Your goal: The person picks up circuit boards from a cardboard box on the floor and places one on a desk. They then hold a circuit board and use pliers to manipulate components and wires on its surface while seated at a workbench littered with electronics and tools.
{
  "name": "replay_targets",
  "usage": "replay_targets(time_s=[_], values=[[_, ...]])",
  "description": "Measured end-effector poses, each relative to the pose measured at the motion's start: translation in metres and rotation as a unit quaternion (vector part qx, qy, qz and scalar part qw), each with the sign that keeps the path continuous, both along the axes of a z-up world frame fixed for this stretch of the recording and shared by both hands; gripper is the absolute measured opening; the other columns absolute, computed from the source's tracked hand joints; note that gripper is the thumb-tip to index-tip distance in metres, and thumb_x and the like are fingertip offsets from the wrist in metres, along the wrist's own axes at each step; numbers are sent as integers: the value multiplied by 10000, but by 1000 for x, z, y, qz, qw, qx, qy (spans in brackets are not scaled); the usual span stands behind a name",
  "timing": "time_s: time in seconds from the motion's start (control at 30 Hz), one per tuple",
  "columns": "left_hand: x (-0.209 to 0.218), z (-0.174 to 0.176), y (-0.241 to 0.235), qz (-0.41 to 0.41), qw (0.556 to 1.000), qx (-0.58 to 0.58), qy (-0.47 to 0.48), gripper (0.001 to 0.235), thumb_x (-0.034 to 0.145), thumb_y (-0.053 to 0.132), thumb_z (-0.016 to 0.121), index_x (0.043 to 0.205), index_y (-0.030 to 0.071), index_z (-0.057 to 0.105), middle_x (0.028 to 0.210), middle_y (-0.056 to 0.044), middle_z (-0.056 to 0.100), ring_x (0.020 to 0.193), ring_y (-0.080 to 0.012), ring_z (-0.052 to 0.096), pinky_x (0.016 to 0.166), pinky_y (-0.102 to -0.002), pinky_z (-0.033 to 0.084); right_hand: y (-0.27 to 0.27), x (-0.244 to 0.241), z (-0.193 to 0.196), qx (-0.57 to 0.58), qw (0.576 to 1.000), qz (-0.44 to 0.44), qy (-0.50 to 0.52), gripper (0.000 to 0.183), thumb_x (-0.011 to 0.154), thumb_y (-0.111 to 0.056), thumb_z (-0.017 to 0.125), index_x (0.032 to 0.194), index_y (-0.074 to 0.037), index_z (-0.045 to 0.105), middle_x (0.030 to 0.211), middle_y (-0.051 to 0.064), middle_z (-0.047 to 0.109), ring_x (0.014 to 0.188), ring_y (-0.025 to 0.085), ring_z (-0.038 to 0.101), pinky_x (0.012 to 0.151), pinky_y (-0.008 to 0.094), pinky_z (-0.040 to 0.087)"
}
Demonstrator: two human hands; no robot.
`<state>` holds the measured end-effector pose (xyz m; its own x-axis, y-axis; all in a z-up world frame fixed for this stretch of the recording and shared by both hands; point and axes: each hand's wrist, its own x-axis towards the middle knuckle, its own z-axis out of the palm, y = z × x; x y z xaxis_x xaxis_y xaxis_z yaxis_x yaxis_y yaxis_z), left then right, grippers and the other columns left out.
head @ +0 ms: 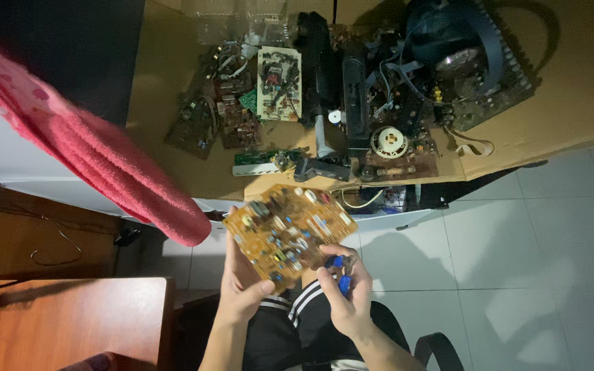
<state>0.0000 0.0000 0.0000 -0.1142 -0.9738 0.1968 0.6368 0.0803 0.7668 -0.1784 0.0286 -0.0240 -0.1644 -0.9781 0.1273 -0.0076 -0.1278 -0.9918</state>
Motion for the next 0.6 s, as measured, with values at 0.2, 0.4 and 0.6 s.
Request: replay_targets(time_s=[0.2,0.4,0.6], values=[[14,1,-40,119,992,-10,49,1142,790,1,745,1618,235,-5,1535,-180,304,1263,-355,480,826,-433,595,-14,-2,12,-103,992,35,-67,276,956,-192,589,1161,-8,558,979,131,667,903,221,673,865,333,544],[8,-24,-81,250,967,49,-11,1009,846,-115,605,1542,339,33,1594,-94,234,1148,-238,496,814,-452,587,-19,-10,2,-28,999,3,-21,295,913,-242,604,1093,-11,634,945,102,706,890,185,691,843,292,526],[-9,-38,-87,350,926,123,-69,1136,795,-49,729,1623,244,9,936,-46,494,767,-90,507,783,-468,620,-21,-22,-10,-20,993,18,-114,373,911,-157,625,1231,27,571,968,173,691,918,214,681,841,284,531]])
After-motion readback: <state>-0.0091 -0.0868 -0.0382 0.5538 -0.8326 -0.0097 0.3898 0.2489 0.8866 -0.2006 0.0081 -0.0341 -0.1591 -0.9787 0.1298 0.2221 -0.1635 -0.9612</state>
